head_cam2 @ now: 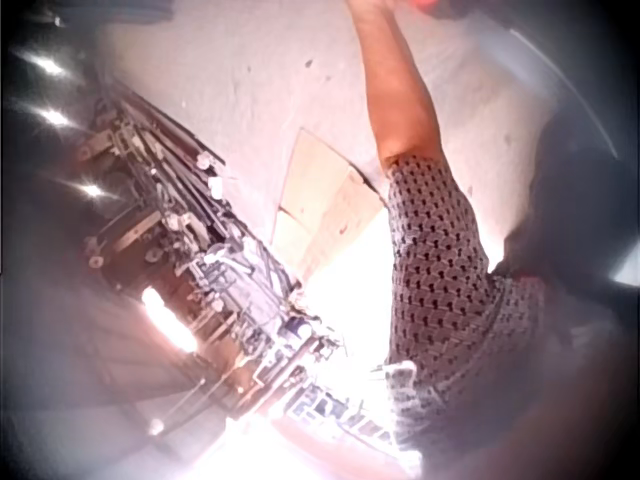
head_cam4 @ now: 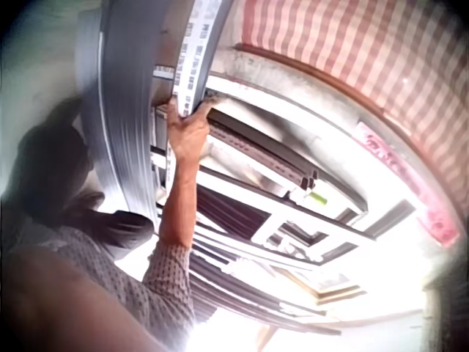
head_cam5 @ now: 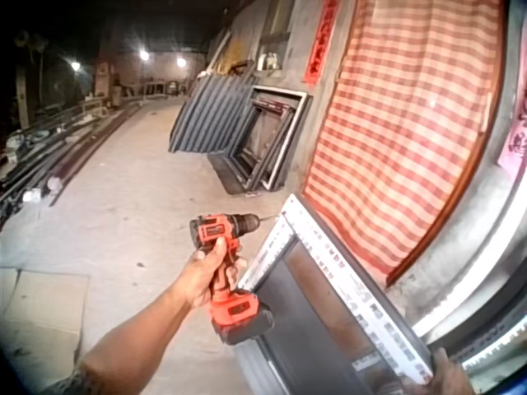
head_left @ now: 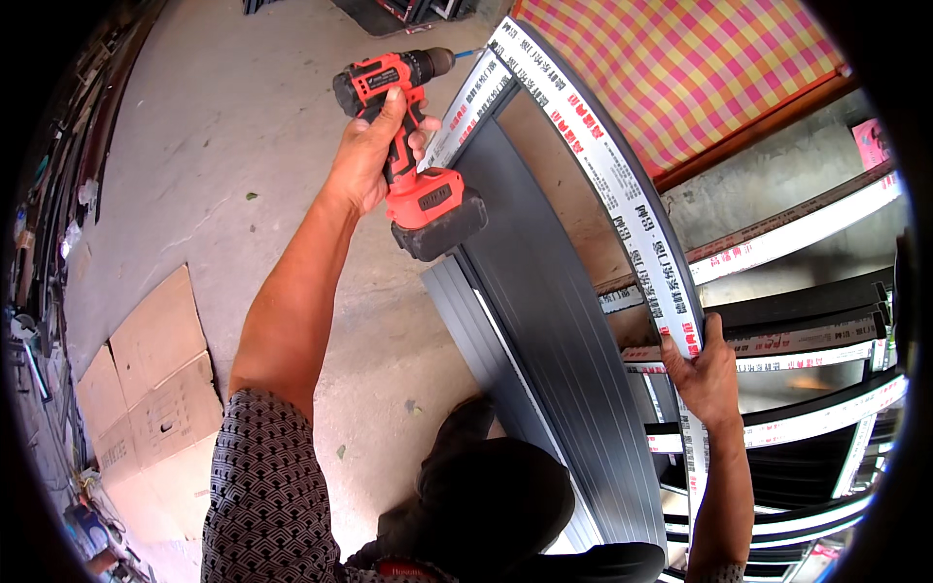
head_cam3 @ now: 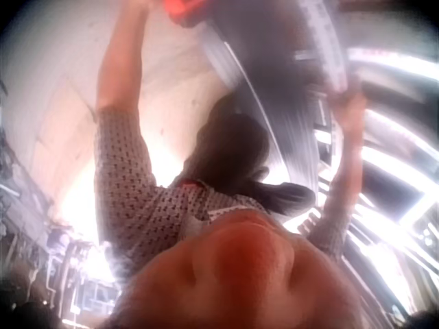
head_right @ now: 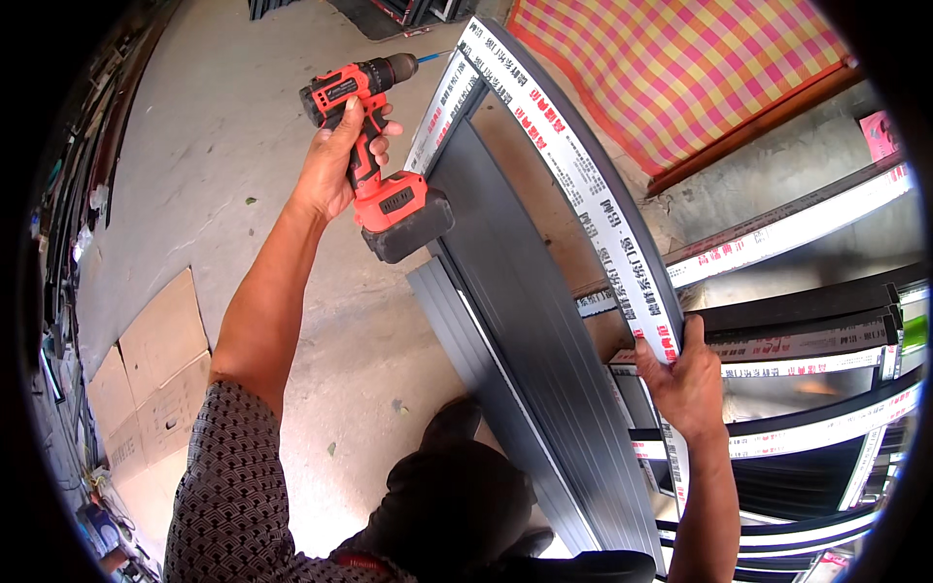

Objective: The person assembles a window frame by inserting a dark gray profile into a larger frame structure. They use a cordless drill to secure the profile with screws at multiple points along the edge. The person adjusts the frame and profile to ensure proper alignment before fastening.

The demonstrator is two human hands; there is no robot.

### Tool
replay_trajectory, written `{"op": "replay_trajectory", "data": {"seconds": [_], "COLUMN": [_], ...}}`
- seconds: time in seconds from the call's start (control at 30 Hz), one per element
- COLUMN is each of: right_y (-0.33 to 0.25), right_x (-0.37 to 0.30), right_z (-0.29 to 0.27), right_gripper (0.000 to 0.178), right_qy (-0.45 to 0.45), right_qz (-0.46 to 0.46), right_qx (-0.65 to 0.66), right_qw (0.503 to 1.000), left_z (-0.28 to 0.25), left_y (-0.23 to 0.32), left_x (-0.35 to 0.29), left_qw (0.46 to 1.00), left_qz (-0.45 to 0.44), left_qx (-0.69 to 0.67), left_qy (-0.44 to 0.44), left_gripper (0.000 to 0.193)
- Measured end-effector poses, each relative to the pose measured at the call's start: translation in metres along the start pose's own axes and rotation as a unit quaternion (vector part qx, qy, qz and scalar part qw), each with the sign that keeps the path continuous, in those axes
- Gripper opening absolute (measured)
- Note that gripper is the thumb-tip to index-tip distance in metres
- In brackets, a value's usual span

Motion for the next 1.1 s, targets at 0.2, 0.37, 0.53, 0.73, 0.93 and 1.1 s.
{"op": "replay_trajectory", "data": {"seconds": [0.2,0.37,0.53,0.73,0.93,1.1], "right_y": [0.005,0.005,0.005,0.004,0.003,0.002], "right_x": [0.002,0.002,0.004,0.005,0.005,0.004], "right_z": [0.003,0.004,0.004,0.004,0.004,0.004], "right_gripper": [0.045,0.045,0.046,0.046,0.044,0.044], "right_qy": [0.011,0.019,0.008,0.008,0.011,0.012], "right_qz": [-0.003,-0.003,0.013,0.013,0.008,0.007], "right_qx": [-0.003,0.005,-0.001,0.005,0.0,0.006], "right_qw": [1.0,1.0,1.0,1.0,1.0,1.0], "left_z": [-0.003,-0.007,-0.008,-0.01,-0.011,-0.01], "left_y": [0.001,0.003,-0.001,-0.003,-0.001,0.0], "left_x": [0.02,0.025,0.026,0.027,0.027,0.028], "left_qw": [1.0,1.0,1.0,1.0,1.0,1.0], "left_qz": [0.005,0.002,0.002,-0.003,-0.001,-0.004], "left_qx": [0.0,-0.004,-0.02,-0.022,-0.014,-0.009], "left_qy": [-0.002,-0.008,-0.013,-0.012,-0.018,-0.019], "left_gripper": [0.052,0.054,0.052,0.053,0.055,0.056]}}
Point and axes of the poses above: each hand's wrist, its own x-axis towards the middle knuckle, its own z-axis out of the palm, y = z × x, the point moved 7 cm from there along x, towards the middle knuckle, and after that the axes turned 2 degrees about -x, right-handed, at the moved point
